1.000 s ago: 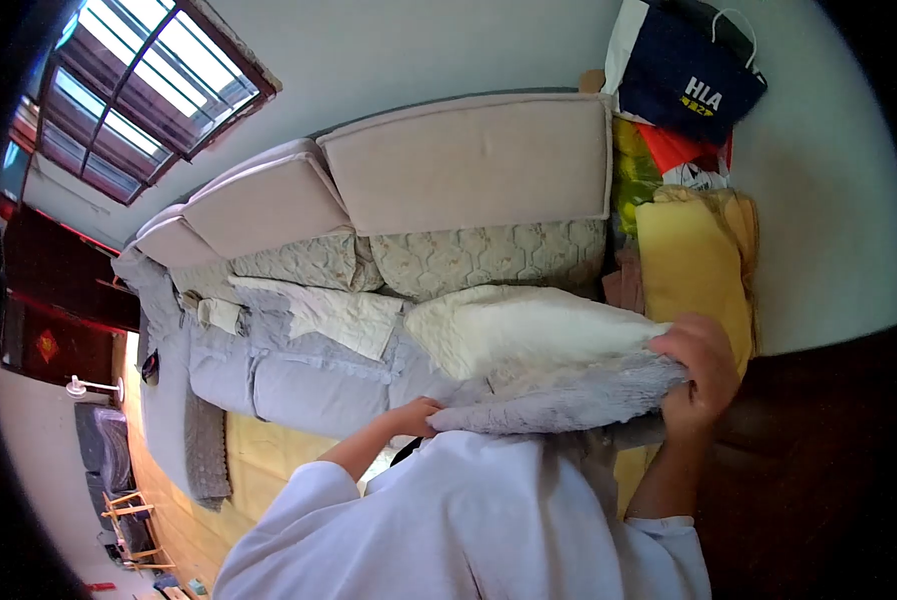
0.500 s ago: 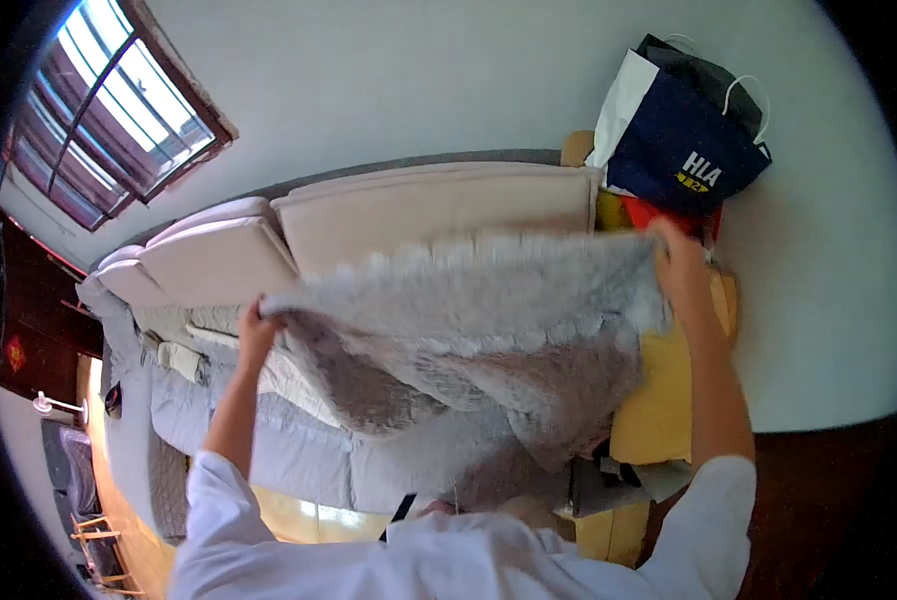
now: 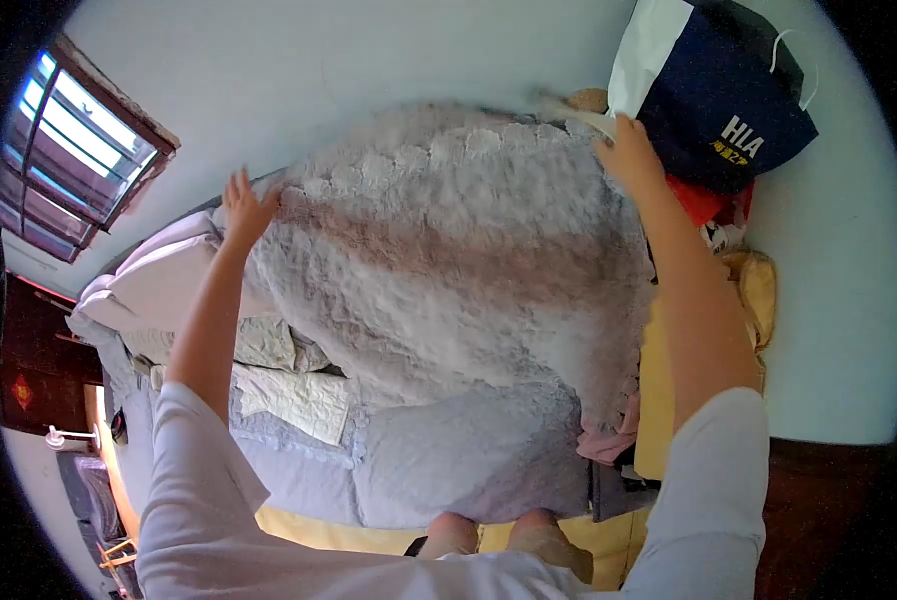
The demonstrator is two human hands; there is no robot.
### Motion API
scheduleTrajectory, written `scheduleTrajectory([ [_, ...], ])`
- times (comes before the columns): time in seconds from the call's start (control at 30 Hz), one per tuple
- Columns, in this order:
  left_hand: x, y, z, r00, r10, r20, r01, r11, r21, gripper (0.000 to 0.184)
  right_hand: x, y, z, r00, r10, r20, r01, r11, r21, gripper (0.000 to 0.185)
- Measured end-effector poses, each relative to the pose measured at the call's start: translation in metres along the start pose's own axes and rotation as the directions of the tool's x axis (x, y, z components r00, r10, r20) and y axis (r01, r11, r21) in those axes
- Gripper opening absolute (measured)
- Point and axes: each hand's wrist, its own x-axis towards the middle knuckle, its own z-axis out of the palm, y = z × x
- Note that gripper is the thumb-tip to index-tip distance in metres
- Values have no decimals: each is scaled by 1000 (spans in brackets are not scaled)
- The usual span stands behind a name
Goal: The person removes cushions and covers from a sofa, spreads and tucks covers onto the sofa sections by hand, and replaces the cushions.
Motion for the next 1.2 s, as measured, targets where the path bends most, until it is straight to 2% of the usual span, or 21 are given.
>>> scheduleTrajectory([
  [0.03,-10,-26,15,995,-100,26,101,993,-64,91,-16,12,2,997,-64,-36,64,998,11,59],
  [0.1,-30,-58,16,802,-519,297,560,825,-71,90,-29,51,10,963,262,58,-264,964,29,55],
  [0.13,-42,-56,11,724,-559,404,673,702,-233,88,-35,61,13,904,414,108,-419,908,25,52],
  [0.17,-52,-50,-3,640,-569,516,765,532,-362,86,-40,58,10,898,426,113,-437,893,104,51],
  [0.2,-60,-47,-11,559,-546,624,828,326,-456,84,-44,56,4,892,436,117,-451,874,184,49],
  [0.33,-72,-98,30,581,-371,724,803,119,-584,61,-44,63,17,922,369,-118,-311,887,342,46],
  [0.4,-74,-109,40,610,-367,703,771,66,-634,49,-40,23,-3,946,321,-48,-301,924,234,45],
  [0.43,-74,-90,24,588,-422,690,793,133,-595,34,-39,5,-10,955,298,-10,-291,940,180,44],
  [0.53,-72,-100,35,691,-410,595,714,261,-650,25,-34,4,-5,957,282,-68,-281,959,24,41],
  [0.67,-28,-109,16,763,-545,347,557,284,-780,23,-8,30,-16,919,393,-35,-383,909,163,42],
  [0.7,4,-146,21,851,-482,209,500,621,-603,29,5,44,-25,886,463,5,-448,854,264,43],
  [0.73,29,-133,-19,847,-468,254,529,684,-503,34,10,52,-32,850,523,60,-507,784,359,45],
  [0.77,58,-150,-16,830,-517,212,445,382,-810,35,12,43,-51,775,575,261,-605,559,567,46],
  [0.83,91,-116,-62,840,-528,125,324,304,-896,27,12,52,-62,789,478,386,-613,576,541,46],
  [0.87,114,-150,-47,850,-476,226,437,397,-807,24,10,57,-63,787,429,444,-616,582,530,45],
  [0.93,129,-188,15,897,-155,415,418,605,-678,27,2,65,-50,760,485,433,-640,674,369,41],
  [1.0,100,-189,59,879,185,439,-31,942,-335,29,-5,93,-24,761,490,425,-616,751,238,36],
  [1.03,79,-188,74,803,327,498,-298,944,-139,31,-6,124,1,794,499,347,-599,737,313,39],
  [1.07,62,-181,81,692,431,579,-553,832,41,34,-7,115,0,791,512,335,-609,712,350,40],
  [1.17,12,-95,21,908,-11,419,-147,928,343,32,-2,63,-6,774,597,211,-623,659,421,46],
  [1.2,11,-98,25,906,-27,423,-136,926,351,30,0,46,-9,808,556,196,-586,726,358,46],
])
